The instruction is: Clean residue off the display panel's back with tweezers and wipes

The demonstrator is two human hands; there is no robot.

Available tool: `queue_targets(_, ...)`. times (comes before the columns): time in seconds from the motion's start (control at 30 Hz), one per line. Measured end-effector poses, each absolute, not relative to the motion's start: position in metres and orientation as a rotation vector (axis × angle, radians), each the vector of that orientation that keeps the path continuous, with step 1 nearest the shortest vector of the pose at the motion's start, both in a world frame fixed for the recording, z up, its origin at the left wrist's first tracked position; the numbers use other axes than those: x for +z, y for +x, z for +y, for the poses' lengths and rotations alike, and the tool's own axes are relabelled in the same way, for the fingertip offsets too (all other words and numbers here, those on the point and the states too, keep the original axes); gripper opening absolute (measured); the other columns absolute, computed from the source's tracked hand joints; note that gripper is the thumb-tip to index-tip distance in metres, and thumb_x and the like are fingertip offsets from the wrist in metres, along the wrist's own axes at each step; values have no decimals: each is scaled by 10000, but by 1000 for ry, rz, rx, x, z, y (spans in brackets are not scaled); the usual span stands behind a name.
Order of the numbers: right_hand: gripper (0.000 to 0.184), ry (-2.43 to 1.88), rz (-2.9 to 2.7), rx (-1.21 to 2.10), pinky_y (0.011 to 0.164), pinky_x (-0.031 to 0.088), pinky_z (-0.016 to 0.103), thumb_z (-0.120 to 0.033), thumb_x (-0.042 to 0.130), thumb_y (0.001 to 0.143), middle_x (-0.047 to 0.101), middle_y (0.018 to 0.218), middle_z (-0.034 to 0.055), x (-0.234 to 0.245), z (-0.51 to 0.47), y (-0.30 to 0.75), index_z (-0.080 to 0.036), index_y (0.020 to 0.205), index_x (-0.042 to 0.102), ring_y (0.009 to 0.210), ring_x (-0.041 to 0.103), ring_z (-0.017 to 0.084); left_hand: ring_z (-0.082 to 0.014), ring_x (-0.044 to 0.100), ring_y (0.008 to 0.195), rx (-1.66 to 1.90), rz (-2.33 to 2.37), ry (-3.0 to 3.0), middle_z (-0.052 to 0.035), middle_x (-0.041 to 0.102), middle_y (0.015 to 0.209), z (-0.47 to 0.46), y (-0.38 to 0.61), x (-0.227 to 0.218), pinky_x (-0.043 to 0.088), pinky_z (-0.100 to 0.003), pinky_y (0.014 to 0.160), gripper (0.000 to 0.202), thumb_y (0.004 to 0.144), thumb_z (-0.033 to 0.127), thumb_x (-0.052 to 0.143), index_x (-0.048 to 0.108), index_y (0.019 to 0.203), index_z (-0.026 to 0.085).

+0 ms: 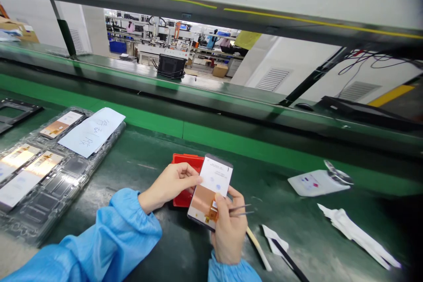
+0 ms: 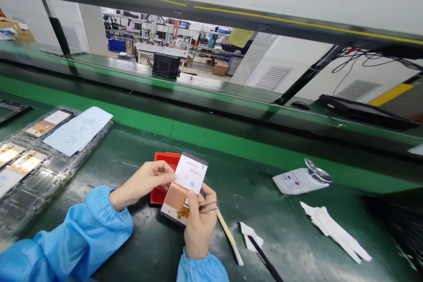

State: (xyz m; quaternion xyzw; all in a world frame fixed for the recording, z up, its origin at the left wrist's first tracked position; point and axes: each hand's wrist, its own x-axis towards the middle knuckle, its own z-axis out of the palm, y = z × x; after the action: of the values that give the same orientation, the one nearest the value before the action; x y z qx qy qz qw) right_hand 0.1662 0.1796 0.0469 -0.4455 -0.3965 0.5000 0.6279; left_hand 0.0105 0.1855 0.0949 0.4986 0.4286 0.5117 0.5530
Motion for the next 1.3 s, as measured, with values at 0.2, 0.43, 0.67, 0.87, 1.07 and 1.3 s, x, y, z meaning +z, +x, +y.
queue_targets(0.2,468,-1013,-922,1142,653,566,337,-423,739,756,740,828,31,46,179,166,-210,1106,512,714,717,223,-128,554,645,1208,1195,1453,-8,581,727,182,10,99,460,-255,657,228,904,351,497,531,785,159)
queue_targets(0.43,464,-1014,-948,1132,656,574,338,-425,735,770,743,853,36,45,179,166,-221,1111,495,739,719,223,-158,464,739,1197,1360,1810,-5,499,798,178,10,102,369,-289,735,130,921,192,404,457,803,190)
queue_targets(0.67,465,-1015,-939,1138,647,573,323,-415,744,759,728,804,14,44,179,167,-214,1104,504,729,718,217,-134,435,670,1149,1360,1869,19,460,761,179,11,100,339,-263,657,138,947,189,355,402,818,198)
queue_targets(0.87,457,-1019,-900,1136,676,574,360,-413,743,752,741,837,21,48,180,167,-223,1092,504,725,720,221,-117,449,657,1151,1319,1832,35,462,740,177,6,106,350,-239,643,153,962,206,352,401,817,201)
queue_targets(1.07,493,-1043,-870,1160,632,578,373,-420,739,731,736,835,39,57,180,165,-202,1104,502,682,720,239,-135,454,677,1189,1335,1766,29,478,689,180,0,108,371,-261,685,236,942,244,419,426,712,192)
queue_targets(1.3,476,-1047,-859,1206,608,565,353,-403,752,726,742,860,38,59,180,165,-217,1094,513,681,716,237,-174,596,882,1246,1221,1561,-50,654,973,186,4,100,442,-307,850,156,893,221,493,603,992,172)
